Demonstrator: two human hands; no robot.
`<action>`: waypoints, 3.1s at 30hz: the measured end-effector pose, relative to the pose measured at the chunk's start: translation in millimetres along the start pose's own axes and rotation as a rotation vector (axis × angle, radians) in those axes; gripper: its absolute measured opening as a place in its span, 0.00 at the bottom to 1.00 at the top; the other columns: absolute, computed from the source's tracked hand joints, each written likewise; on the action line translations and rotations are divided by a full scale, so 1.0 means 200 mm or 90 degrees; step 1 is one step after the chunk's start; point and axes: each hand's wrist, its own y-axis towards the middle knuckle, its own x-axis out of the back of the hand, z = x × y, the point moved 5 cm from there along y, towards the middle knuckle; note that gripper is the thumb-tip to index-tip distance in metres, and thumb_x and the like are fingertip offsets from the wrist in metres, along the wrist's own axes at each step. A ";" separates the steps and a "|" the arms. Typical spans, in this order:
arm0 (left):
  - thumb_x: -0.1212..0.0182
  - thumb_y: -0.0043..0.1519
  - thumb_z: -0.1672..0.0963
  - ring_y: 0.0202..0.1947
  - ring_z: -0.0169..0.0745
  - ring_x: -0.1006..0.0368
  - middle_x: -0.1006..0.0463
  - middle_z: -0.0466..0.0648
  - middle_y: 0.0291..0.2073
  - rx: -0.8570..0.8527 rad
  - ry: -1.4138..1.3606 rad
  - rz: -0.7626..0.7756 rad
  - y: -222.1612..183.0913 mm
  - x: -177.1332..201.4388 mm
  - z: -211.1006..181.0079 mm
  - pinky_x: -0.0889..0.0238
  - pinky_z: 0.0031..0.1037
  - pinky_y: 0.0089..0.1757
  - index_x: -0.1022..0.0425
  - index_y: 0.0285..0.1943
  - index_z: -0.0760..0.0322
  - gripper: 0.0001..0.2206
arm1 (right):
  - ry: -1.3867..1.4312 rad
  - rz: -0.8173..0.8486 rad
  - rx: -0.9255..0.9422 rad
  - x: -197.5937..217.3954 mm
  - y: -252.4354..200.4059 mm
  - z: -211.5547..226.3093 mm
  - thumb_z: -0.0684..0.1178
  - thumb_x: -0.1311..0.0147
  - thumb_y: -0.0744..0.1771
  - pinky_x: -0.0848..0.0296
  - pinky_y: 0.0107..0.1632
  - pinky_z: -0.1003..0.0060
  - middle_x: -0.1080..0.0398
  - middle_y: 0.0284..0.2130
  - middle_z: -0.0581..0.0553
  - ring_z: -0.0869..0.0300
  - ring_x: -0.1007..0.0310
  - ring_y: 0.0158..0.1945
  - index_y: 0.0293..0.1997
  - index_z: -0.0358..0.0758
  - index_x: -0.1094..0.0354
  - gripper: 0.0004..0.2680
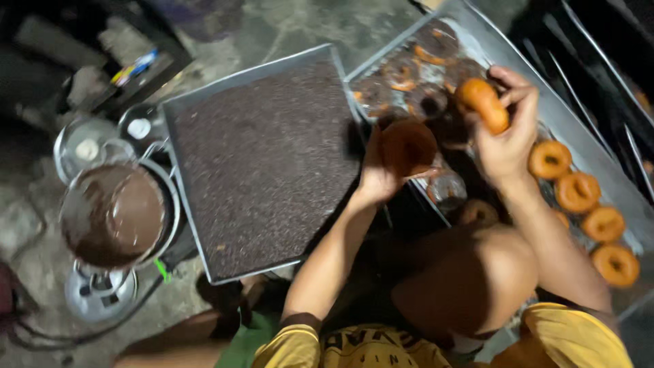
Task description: The person dips donuts into chocolate glaze and then into a tray of chocolate sprinkles before placing them onto another tray.
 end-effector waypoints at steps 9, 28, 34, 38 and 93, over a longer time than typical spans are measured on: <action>0.72 0.75 0.43 0.65 0.44 0.34 0.30 0.50 0.63 -0.412 -0.003 -0.165 -0.55 0.19 -0.47 0.43 0.41 0.66 0.38 0.73 0.58 0.28 | -0.216 0.649 0.310 -0.92 0.15 0.66 0.51 0.35 0.61 0.33 0.64 0.50 0.39 0.64 0.32 0.39 0.39 0.69 0.54 0.35 0.37 0.20; 0.59 0.66 0.41 0.54 0.35 0.31 0.28 0.41 0.55 -0.479 -0.055 -0.451 -0.97 0.81 -0.64 0.33 0.37 0.47 0.37 0.68 0.53 0.27 | -0.370 0.845 0.846 -3.79 -0.68 1.24 0.49 0.46 0.72 0.27 0.55 0.54 0.29 0.47 0.42 0.46 0.29 0.55 0.50 0.42 0.28 0.05; 0.59 0.66 0.39 0.59 0.33 0.34 0.30 0.41 0.59 -0.472 -0.040 -0.467 -0.99 0.83 -0.65 0.38 0.34 0.53 0.37 0.70 0.56 0.30 | -0.385 0.817 0.667 -3.89 -0.73 1.28 0.48 0.39 0.58 0.28 0.49 0.46 0.39 0.60 0.30 0.35 0.35 0.58 0.56 0.41 0.32 0.21; 0.59 0.66 0.39 0.62 0.33 0.36 0.31 0.40 0.62 -0.472 -0.045 -0.482 -0.98 0.82 -0.63 0.42 0.32 0.57 0.37 0.71 0.58 0.32 | -0.062 0.965 0.018 -3.87 -0.71 1.22 0.54 0.48 0.65 0.30 0.53 0.38 0.32 0.52 0.27 0.33 0.28 0.50 0.56 0.31 0.32 0.18; 0.56 0.74 0.50 0.40 0.33 0.29 0.25 0.47 0.42 -0.621 -0.044 -0.370 -1.47 0.80 -1.08 0.33 0.25 0.46 0.29 0.60 0.68 0.19 | -0.126 0.365 0.240 -2.34 -0.11 0.36 0.46 0.40 0.64 0.30 0.65 0.49 0.33 0.60 0.34 0.41 0.33 0.62 0.50 0.32 0.31 0.12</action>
